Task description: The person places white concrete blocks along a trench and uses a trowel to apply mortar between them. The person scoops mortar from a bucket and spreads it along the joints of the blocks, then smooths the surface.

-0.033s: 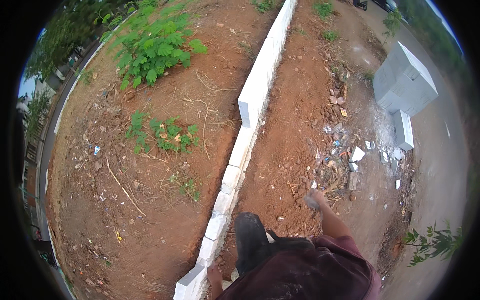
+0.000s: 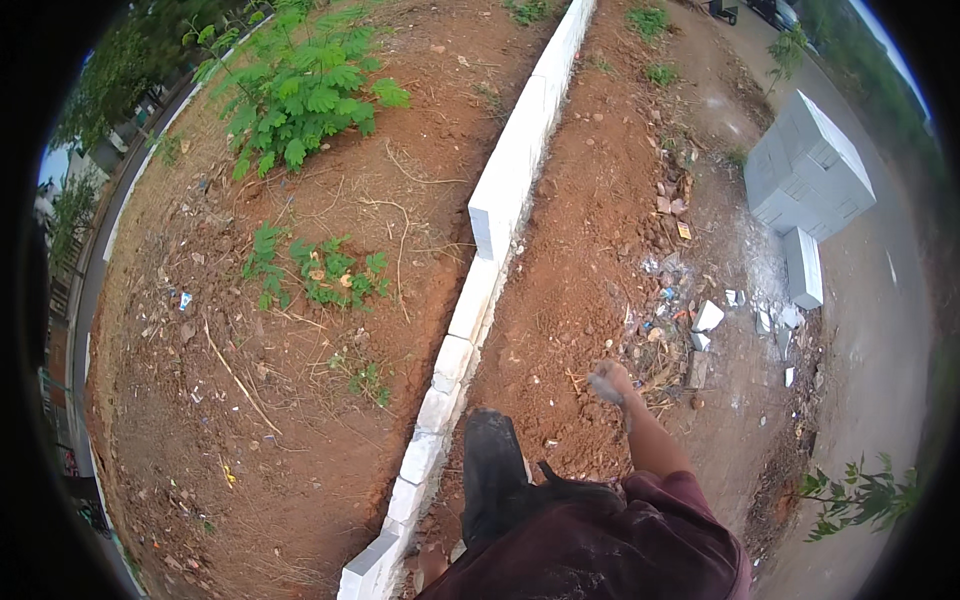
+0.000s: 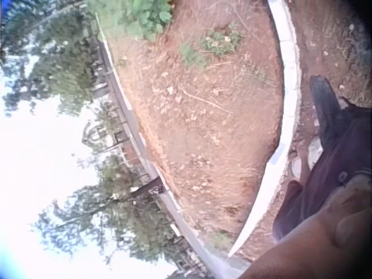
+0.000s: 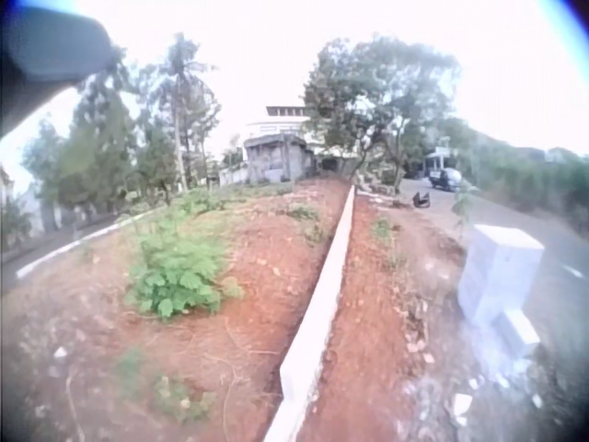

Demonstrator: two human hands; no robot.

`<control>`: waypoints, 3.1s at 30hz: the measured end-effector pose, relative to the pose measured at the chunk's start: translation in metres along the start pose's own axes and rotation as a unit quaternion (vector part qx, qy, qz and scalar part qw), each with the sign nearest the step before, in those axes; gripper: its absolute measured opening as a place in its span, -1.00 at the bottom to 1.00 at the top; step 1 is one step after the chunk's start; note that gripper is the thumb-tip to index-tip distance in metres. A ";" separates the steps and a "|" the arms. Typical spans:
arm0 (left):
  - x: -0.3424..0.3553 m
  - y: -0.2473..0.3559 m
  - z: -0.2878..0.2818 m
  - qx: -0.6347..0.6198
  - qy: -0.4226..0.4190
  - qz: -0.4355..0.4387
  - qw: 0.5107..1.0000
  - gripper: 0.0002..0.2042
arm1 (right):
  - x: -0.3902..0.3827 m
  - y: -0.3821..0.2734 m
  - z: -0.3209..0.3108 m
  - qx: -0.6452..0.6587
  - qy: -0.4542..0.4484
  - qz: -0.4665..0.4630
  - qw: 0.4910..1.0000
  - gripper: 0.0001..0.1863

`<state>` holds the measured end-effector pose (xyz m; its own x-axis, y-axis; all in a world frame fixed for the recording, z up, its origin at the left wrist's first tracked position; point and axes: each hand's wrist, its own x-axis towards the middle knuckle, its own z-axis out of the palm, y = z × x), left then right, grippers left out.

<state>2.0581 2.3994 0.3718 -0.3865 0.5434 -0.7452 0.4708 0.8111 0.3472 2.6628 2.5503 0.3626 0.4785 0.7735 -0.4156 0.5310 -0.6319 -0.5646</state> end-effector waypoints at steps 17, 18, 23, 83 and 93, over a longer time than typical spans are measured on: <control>0.134 0.548 0.212 -0.039 -0.051 0.282 0.957 -0.63 | 0.314 -0.130 -0.170 0.017 -0.047 -0.029 0.998 -0.74; 0.135 0.600 0.216 -0.030 -0.085 0.291 0.953 -0.59 | 0.323 -0.117 -0.184 0.027 -0.023 0.018 0.999 -0.73; 0.169 0.814 0.266 0.061 -0.001 0.407 0.912 -0.54 | 0.390 -0.100 -0.230 0.020 -0.006 0.018 1.000 -0.71; 0.290 0.994 0.411 0.125 0.271 0.221 0.928 -0.63 | 0.871 -0.345 -0.085 -0.348 0.002 -0.425 0.835 -0.65; 0.290 0.986 0.413 0.097 0.288 0.210 0.929 -0.62 | 0.869 -0.344 -0.079 -0.447 -0.016 -0.384 0.808 -0.56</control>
<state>2.7374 3.2675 0.2631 -0.4710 0.8739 -0.1200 0.7884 0.4780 0.3872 2.9514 3.4360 0.2519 -0.2420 0.9463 -0.2143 0.9626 0.2618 0.0694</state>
